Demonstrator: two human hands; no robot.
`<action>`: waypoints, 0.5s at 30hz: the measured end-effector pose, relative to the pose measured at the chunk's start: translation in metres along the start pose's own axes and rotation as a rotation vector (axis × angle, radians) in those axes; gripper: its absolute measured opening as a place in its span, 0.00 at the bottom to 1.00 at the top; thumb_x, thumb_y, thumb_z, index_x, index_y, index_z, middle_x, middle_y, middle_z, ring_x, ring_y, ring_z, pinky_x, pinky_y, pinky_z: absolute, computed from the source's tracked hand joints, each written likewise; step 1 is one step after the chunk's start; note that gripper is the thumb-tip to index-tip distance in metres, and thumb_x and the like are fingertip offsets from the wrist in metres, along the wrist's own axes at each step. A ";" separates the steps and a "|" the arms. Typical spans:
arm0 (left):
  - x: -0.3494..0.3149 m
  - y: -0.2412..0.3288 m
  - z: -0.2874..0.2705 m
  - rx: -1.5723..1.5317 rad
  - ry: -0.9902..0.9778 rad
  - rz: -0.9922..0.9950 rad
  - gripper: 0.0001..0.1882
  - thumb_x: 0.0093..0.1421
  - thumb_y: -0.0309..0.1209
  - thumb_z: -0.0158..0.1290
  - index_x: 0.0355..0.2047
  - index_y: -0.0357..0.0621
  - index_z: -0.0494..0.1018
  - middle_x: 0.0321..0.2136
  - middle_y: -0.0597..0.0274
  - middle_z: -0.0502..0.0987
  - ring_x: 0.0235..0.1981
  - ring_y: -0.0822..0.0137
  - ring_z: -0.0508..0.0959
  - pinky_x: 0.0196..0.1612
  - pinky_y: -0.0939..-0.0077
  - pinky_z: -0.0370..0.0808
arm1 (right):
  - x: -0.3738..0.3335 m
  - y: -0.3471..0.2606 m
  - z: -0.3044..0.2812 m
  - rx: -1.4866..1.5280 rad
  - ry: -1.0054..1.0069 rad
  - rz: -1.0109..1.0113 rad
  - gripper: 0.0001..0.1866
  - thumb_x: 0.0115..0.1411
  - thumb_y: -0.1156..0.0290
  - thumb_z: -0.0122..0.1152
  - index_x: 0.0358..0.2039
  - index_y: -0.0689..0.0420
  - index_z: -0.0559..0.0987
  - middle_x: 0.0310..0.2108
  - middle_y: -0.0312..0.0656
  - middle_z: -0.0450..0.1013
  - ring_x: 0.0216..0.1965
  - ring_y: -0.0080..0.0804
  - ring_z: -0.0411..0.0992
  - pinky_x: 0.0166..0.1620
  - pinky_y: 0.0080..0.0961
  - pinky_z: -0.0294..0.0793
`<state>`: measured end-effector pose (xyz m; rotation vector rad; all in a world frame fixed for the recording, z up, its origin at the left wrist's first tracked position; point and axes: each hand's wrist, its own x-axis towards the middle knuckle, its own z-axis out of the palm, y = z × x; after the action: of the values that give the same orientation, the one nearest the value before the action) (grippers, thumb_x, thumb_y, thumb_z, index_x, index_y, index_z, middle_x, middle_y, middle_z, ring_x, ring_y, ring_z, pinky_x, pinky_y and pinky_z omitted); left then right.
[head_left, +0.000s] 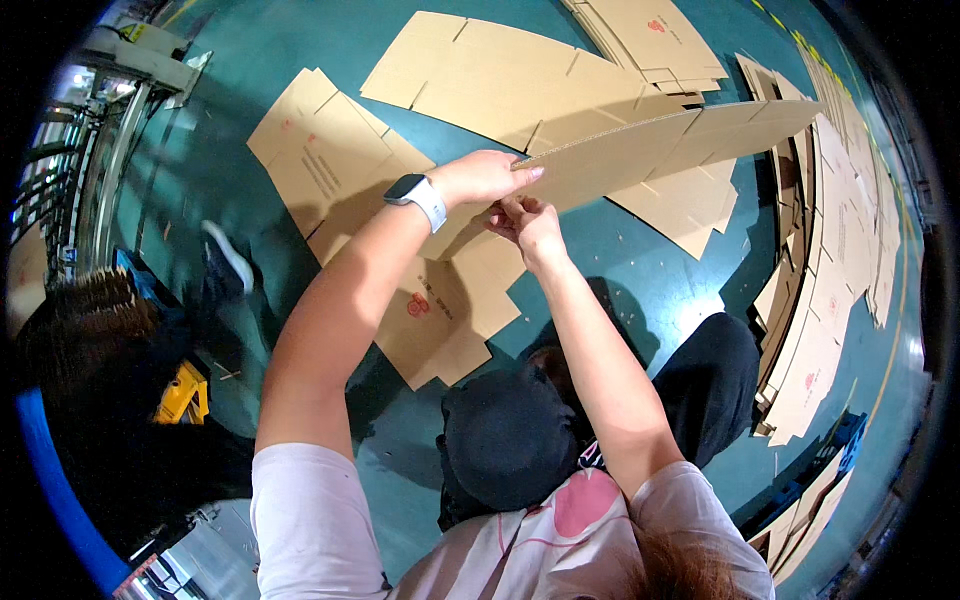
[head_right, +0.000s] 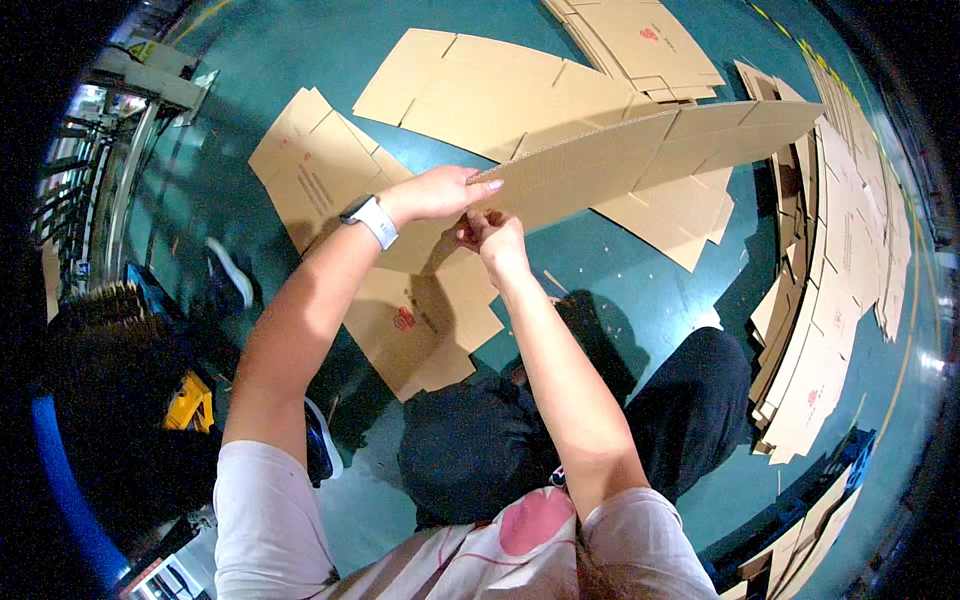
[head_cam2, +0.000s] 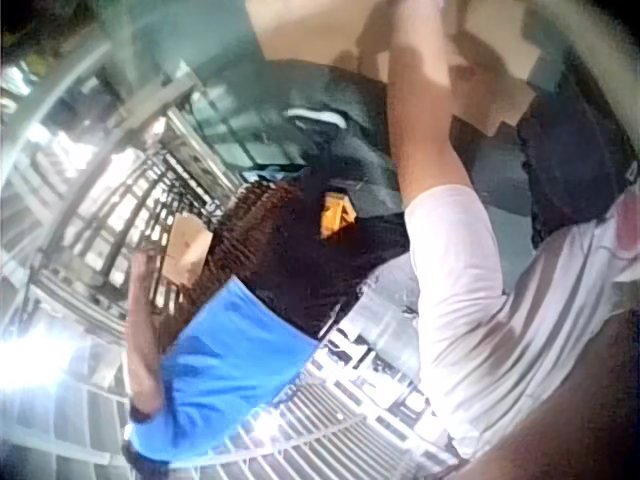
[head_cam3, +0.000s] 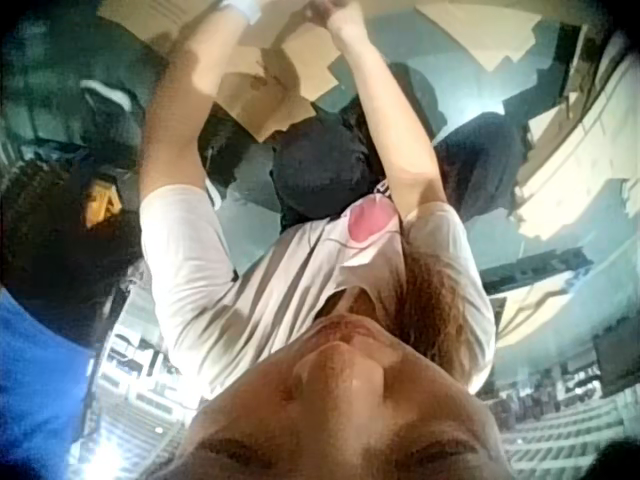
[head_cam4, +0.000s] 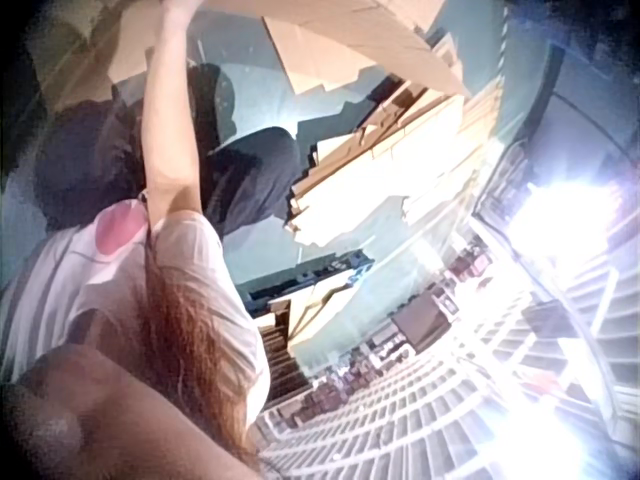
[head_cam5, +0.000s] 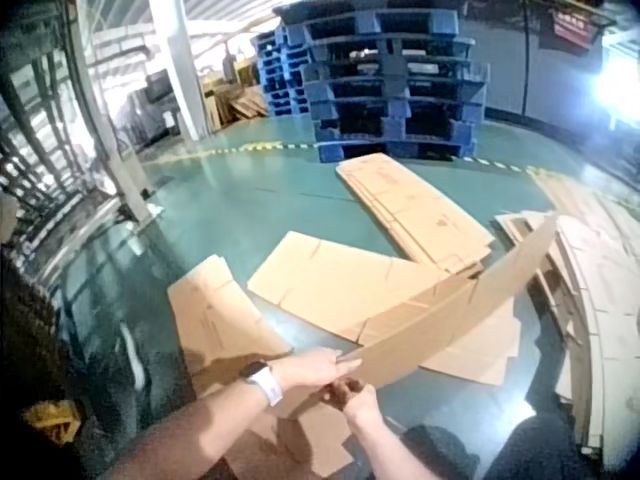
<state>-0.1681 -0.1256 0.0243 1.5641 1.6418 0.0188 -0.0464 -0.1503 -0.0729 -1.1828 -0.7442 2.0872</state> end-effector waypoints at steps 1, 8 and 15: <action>0.000 -0.001 0.001 -0.025 0.003 0.000 0.33 0.61 0.55 0.39 0.49 0.36 0.68 0.42 0.41 0.74 0.45 0.49 0.73 0.49 0.66 0.68 | 0.001 0.000 0.000 0.011 -0.003 0.009 0.09 0.61 0.73 0.52 0.29 0.67 0.70 0.25 0.43 0.71 0.22 0.27 0.70 0.31 0.22 0.78; 0.000 0.003 0.000 -0.063 -0.048 0.024 0.31 0.62 0.55 0.37 0.46 0.38 0.71 0.36 0.42 0.75 0.40 0.50 0.75 0.46 0.63 0.70 | 0.003 -0.009 -0.001 0.004 -0.008 0.041 0.07 0.59 0.76 0.52 0.26 0.65 0.70 0.24 0.41 0.70 0.21 0.26 0.69 0.29 0.27 0.79; 0.002 -0.008 0.012 0.039 0.075 0.115 0.30 0.62 0.54 0.36 0.44 0.40 0.71 0.37 0.44 0.71 0.39 0.50 0.72 0.45 0.64 0.69 | -0.004 -0.020 0.019 -0.228 0.121 0.064 0.05 0.59 0.78 0.48 0.32 0.66 0.71 0.26 0.39 0.70 0.22 0.26 0.70 0.30 0.28 0.81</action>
<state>-0.1671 -0.1321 0.0115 1.7037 1.6161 0.1080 -0.0565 -0.1438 -0.0479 -1.4601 -0.9157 2.0000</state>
